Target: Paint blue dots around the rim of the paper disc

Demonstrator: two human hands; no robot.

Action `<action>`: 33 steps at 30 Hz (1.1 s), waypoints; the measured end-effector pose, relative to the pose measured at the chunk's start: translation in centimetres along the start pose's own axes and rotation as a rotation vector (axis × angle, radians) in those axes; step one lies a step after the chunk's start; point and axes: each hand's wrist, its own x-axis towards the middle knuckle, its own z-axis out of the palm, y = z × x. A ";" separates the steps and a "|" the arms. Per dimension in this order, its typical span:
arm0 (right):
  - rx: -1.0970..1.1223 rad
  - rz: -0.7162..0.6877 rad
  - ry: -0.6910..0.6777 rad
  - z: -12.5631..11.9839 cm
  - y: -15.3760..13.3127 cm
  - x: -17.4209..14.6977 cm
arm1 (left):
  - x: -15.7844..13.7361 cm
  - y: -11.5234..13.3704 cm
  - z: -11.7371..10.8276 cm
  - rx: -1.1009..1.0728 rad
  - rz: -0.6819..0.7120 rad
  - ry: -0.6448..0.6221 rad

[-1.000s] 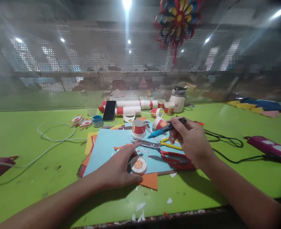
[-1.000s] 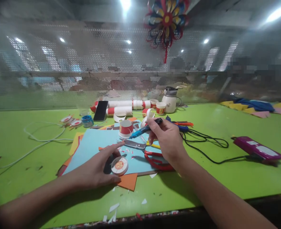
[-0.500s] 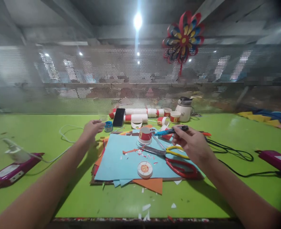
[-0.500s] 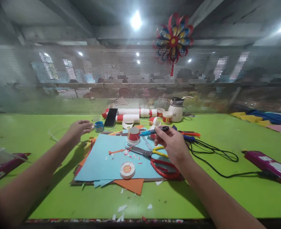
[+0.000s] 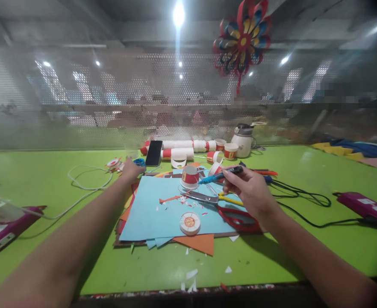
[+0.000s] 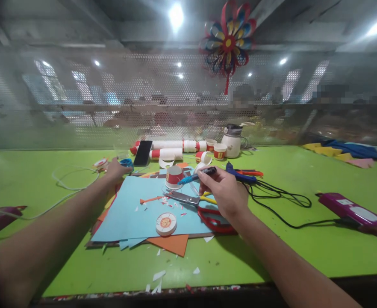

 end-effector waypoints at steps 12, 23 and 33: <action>0.034 -0.097 0.045 1.0 -2.4 -1.6 | -4.0 5.5 -2.6 -0.040 0.216 0.007; -0.046 -0.427 0.105 0.8 -4.5 -4.2 | -19.4 8.9 -2.4 -0.147 0.616 -0.496; -0.473 -0.636 -0.088 1.5 -4.6 -5.7 | -20.3 7.1 -2.2 -0.055 0.820 -0.462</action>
